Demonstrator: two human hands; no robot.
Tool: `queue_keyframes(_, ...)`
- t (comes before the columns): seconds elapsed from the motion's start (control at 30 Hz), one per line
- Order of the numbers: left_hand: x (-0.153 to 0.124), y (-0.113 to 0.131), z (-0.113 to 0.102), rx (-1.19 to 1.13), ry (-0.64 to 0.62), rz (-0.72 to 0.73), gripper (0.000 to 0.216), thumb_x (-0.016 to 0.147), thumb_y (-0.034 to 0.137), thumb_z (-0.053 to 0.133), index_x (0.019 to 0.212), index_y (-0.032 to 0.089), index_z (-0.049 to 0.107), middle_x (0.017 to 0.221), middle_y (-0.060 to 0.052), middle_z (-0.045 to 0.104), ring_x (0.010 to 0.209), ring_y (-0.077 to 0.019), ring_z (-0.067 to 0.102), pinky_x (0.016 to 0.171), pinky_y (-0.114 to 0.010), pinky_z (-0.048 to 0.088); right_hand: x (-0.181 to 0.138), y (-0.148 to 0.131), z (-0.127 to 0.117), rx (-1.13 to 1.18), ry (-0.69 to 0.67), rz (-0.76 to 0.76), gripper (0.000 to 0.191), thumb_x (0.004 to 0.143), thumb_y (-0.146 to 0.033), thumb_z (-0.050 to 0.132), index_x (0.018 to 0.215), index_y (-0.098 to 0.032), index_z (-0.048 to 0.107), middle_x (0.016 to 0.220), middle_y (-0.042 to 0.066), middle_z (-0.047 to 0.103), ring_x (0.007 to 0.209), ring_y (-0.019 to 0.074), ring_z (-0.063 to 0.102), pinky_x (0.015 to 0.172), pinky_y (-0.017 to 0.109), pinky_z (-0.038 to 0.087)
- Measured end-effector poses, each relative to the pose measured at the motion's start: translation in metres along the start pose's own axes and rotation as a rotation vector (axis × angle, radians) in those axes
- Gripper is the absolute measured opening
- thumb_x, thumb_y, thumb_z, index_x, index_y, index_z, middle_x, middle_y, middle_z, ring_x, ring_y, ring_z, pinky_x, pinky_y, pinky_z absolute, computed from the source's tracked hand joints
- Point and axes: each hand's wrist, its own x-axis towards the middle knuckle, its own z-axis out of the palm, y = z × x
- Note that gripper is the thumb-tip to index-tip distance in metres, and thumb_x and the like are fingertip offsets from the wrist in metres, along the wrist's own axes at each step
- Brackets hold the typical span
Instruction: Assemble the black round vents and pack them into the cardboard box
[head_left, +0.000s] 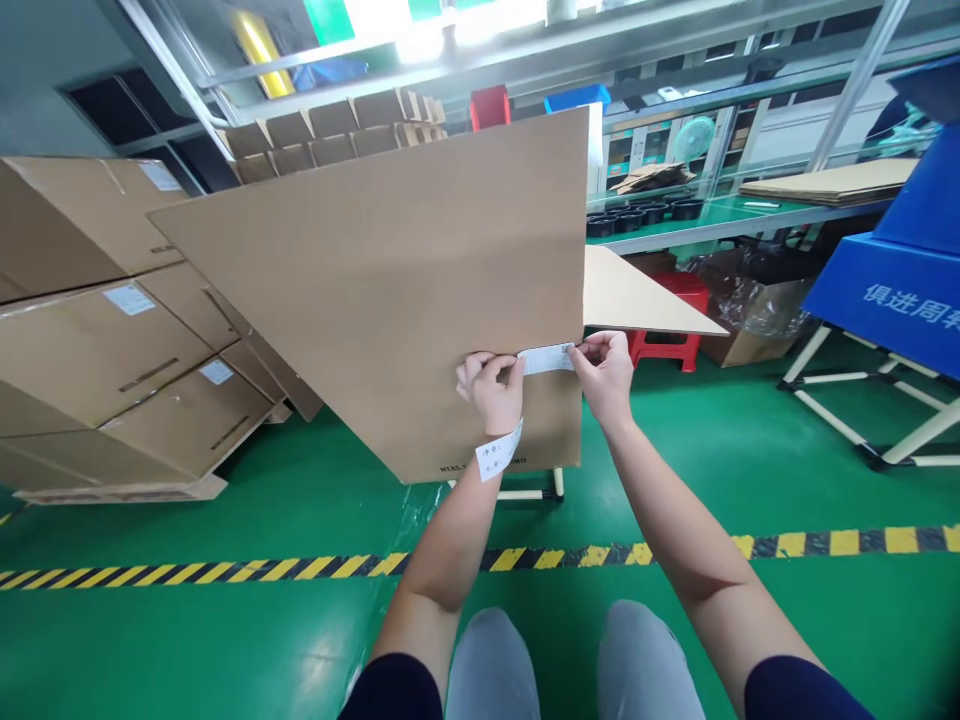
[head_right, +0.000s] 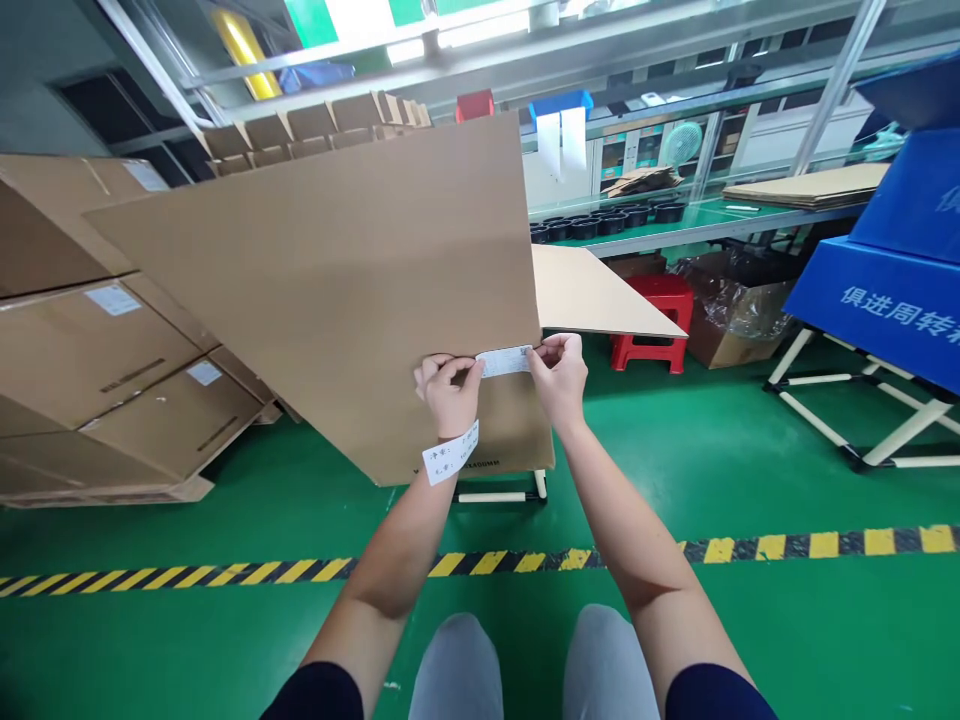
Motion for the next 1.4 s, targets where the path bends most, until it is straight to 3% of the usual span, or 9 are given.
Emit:
queue_keyframes(0.77,-0.005,-0.007,0.018,-0.033,0.066,0.053,0.017,0.086,0.035,0.082,0.076,0.025,0.073,0.105,-0.008,0.064,0.107,-0.0286,0.056,0.097,-0.044,0.040,-0.002,0.003,0.006,-0.135,0.075,-0.082,0.033,0.085,-0.043,0.075,0.096,-0.025,0.048,0.080,-0.001,0.067,0.069,0.0165,0.062,0.068,0.031,0.053)
queue_keyframes(0.87,-0.002,-0.014,0.017,-0.050,0.110,0.020,0.019,0.084,0.037,0.085,0.090,0.024,0.071,0.109,-0.009,0.064,0.109,-0.0295,0.058,0.099,-0.045,0.042,0.000,0.005,0.000,-0.143,0.054,-0.083,0.035,0.085,-0.043,0.075,0.098,-0.025,0.049,0.083,0.000,0.065,0.071,0.0171,0.061,0.070,0.032,0.053)
queue_keyframes(1.0,-0.005,-0.022,0.016,-0.252,0.203,0.013,0.023,0.093,0.040,0.074,0.104,0.021,0.067,0.101,-0.009,0.066,0.099,-0.0254,0.062,0.094,-0.042,0.049,-0.003,0.001,-0.010,-0.221,0.150,-0.167,0.030,0.086,-0.042,0.075,0.100,-0.023,0.057,0.095,0.005,0.064,0.082,0.0195,0.061,0.078,0.035,0.054)
queue_keyframes(1.03,-0.007,-0.022,0.017,-0.325,0.147,0.031,0.021,0.096,0.041,0.070,0.102,0.021,0.068,0.096,-0.008,0.068,0.094,-0.0232,0.064,0.090,-0.039,0.051,-0.004,0.000,-0.011,-0.207,0.112,-0.195,0.025,0.090,-0.043,0.071,0.101,-0.023,0.061,0.097,0.006,0.065,0.085,0.0203,0.063,0.080,0.036,0.055)
queue_keyframes(1.1,-0.012,-0.019,0.019,-0.494,-0.066,0.048,0.023,0.096,0.045,0.068,0.099,0.023,0.071,0.093,-0.006,0.073,0.085,-0.0197,0.069,0.082,-0.035,0.055,-0.008,-0.001,-0.012,-0.137,-0.107,-0.211,0.023,0.097,-0.045,0.064,0.102,-0.023,0.068,0.100,0.006,0.070,0.090,0.0214,0.067,0.084,0.037,0.056)
queue_keyframes(1.17,-0.013,-0.016,0.020,-0.675,-0.223,-0.011,0.027,0.093,0.049,0.072,0.100,0.023,0.072,0.095,-0.006,0.077,0.085,-0.0189,0.073,0.080,-0.032,0.058,-0.011,0.002,-0.013,-0.077,-0.263,-0.167,0.027,0.098,-0.048,0.062,0.101,-0.023,0.072,0.097,0.006,0.073,0.088,0.0217,0.069,0.083,0.037,0.057)
queue_keyframes(1.3,-0.005,-0.020,0.013,-0.816,-0.134,-0.194,0.036,0.090,0.054,0.076,0.102,0.022,0.069,0.094,-0.006,0.077,0.084,-0.0178,0.075,0.079,-0.032,0.060,-0.027,0.013,-0.021,-0.134,-0.174,-0.081,0.030,0.094,-0.050,0.067,0.095,-0.021,0.076,0.093,0.007,0.074,0.087,0.0216,0.066,0.082,0.037,0.054)
queue_keyframes(1.4,-0.003,-0.021,0.008,-0.821,-0.109,-0.208,0.038,0.090,0.059,0.074,0.098,0.022,0.068,0.092,-0.005,0.076,0.083,-0.0166,0.073,0.079,-0.031,0.061,-0.058,0.013,-0.020,0.003,-0.505,0.073,0.031,0.090,-0.053,0.075,0.094,-0.022,0.078,0.093,0.006,0.076,0.085,0.0205,0.067,0.079,0.036,0.054)
